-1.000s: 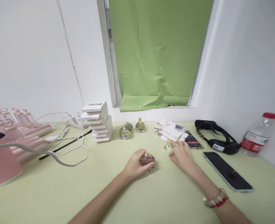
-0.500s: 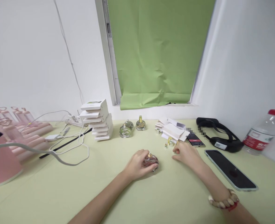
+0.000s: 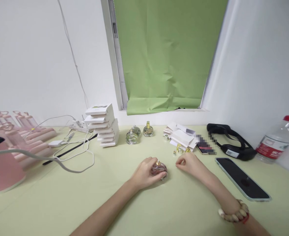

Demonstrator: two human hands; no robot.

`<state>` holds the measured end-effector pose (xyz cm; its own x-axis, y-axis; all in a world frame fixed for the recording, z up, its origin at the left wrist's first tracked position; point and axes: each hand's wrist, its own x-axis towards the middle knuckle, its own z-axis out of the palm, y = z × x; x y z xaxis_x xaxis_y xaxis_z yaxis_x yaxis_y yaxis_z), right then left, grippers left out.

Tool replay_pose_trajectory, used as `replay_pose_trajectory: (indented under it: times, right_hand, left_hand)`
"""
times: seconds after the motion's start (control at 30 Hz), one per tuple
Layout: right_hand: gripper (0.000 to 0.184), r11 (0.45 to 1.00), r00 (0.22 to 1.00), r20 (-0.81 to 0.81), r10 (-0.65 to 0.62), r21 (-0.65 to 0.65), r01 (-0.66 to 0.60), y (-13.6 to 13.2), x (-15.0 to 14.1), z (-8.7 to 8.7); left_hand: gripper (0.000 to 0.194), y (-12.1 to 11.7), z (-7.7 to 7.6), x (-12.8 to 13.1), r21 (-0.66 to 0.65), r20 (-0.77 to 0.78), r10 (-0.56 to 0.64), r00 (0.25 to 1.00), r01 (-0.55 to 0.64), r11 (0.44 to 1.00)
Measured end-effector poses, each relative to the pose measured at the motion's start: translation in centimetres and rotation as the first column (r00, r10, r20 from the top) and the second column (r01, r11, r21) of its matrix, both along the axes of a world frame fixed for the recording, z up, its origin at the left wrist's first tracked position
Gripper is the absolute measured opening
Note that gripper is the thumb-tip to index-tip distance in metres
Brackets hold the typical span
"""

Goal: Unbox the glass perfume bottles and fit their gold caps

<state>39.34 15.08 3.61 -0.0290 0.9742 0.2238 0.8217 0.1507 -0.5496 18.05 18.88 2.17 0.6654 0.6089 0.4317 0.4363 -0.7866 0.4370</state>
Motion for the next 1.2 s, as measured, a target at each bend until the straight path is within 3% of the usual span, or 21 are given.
replay_pose_trajectory:
  times: [0.13, 0.23, 0.37, 0.43, 0.57, 0.73, 0.83, 0.97, 1.2]
  right_hand:
    - [0.014, 0.99, 0.922, -0.364, 0.132, 0.1, -0.102, 0.3, -1.0, 0.3]
    - [0.014, 0.987, 0.915, -0.371, 0.157, 0.086, -0.134, 0.3, -0.9, 0.3]
    - [0.017, 0.991, 0.947, -0.309, 0.084, 0.126, -0.047, 0.6, -0.1, 0.0]
    - [0.018, 0.99, 0.958, -0.283, 0.046, 0.139, -0.007, 0.6, 0.1, -0.1]
    - [0.019, 0.985, 0.988, -0.155, -0.012, 0.17, 0.039, 0.3, -0.5, -0.2]
    - [0.021, 0.974, 0.995, 0.047, -0.087, 0.212, 0.075, -0.4, -1.6, -0.5]
    - [0.023, 0.969, 0.991, 0.08, -0.105, 0.23, 0.084, -0.3, -1.8, -0.8]
    - [0.025, 0.964, 0.989, 0.095, -0.116, 0.25, 0.089, -0.1, -2.0, -1.2]
    - [0.025, 0.952, 0.99, 0.099, -0.101, 0.299, 0.068, -0.2, -2.2, -1.6]
  left_hand:
    - [0.028, -0.8, 0.1, 0.6, -0.001, -0.001, -0.02, 1.0, 0.02, 1.0]
    - [0.027, -1.3, 0.3, 0.9, -0.004, -0.007, -0.077, 0.997, 0.077, 0.997]
    - [0.031, -0.6, 0.4, 0.4, -0.049, 0.025, -0.115, 0.993, 0.116, 0.992]
    - [0.037, 0.3, 0.4, -0.2, -0.111, 0.115, -0.019, 0.993, 0.032, 0.993]
    - [0.034, 2.8, 0.6, -2.0, -0.183, 0.202, 0.335, 0.92, -0.301, 0.936]
    - [0.031, 5.8, 0.3, -5.2, -0.067, 0.142, 0.448, 0.883, -0.443, 0.894]
    - [0.033, 6.6, -0.3, -6.2, -0.025, 0.083, 0.385, 0.919, -0.385, 0.923]
    - [0.036, 6.0, -1.2, -5.2, 0.077, -0.082, 0.241, 0.967, -0.235, 0.969]
    - [0.018, 4.2, -1.4, -2.9, 0.124, -0.195, 0.255, 0.947, -0.234, 0.964]
